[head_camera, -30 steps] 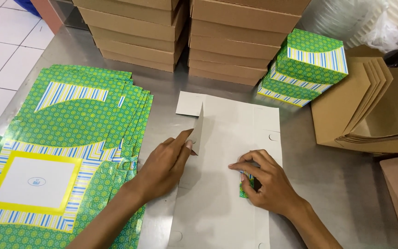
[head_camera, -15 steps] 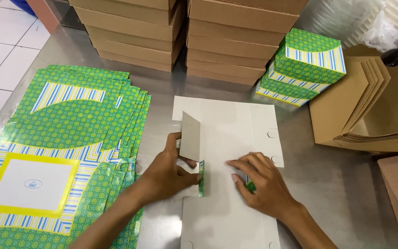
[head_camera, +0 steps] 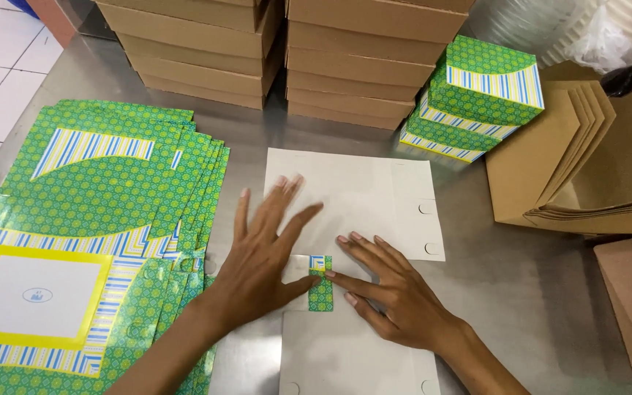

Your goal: The person assembles a small cardboard box by folding a flat die-cut piece and applying patterned tape to secure the seams. They fold the side flaps inward, then place a green patterned sheet over the top and press it down to adhere.

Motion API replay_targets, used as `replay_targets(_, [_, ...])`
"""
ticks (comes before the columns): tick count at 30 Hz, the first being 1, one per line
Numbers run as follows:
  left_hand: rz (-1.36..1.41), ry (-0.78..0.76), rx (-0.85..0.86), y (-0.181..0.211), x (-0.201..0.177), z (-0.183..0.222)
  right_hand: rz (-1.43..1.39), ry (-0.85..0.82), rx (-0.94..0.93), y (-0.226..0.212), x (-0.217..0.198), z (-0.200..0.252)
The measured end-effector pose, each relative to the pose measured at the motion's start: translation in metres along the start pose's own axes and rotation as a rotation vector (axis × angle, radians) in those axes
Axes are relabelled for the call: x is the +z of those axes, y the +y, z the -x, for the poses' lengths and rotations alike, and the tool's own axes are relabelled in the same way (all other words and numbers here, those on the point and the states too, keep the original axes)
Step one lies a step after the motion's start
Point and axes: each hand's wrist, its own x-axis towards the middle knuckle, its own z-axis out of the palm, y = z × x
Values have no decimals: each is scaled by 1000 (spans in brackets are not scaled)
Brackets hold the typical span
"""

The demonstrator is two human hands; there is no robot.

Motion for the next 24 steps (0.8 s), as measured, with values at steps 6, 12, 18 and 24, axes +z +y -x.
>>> replay_targets(6, [348,-35,-92,-15,21,1,-9,-27,11,2,2,2])
replay_targets(12, [342,-70,-137,-23,27,-6,-17,-18,15,1,0,1])
replay_targets(18, [354,-165,-57,-33,27,-3,-2,-9,11,1,1,1])
replay_targets(24, [366,-291,-54,-32,16,-4,1,-5,11,3,2,1])
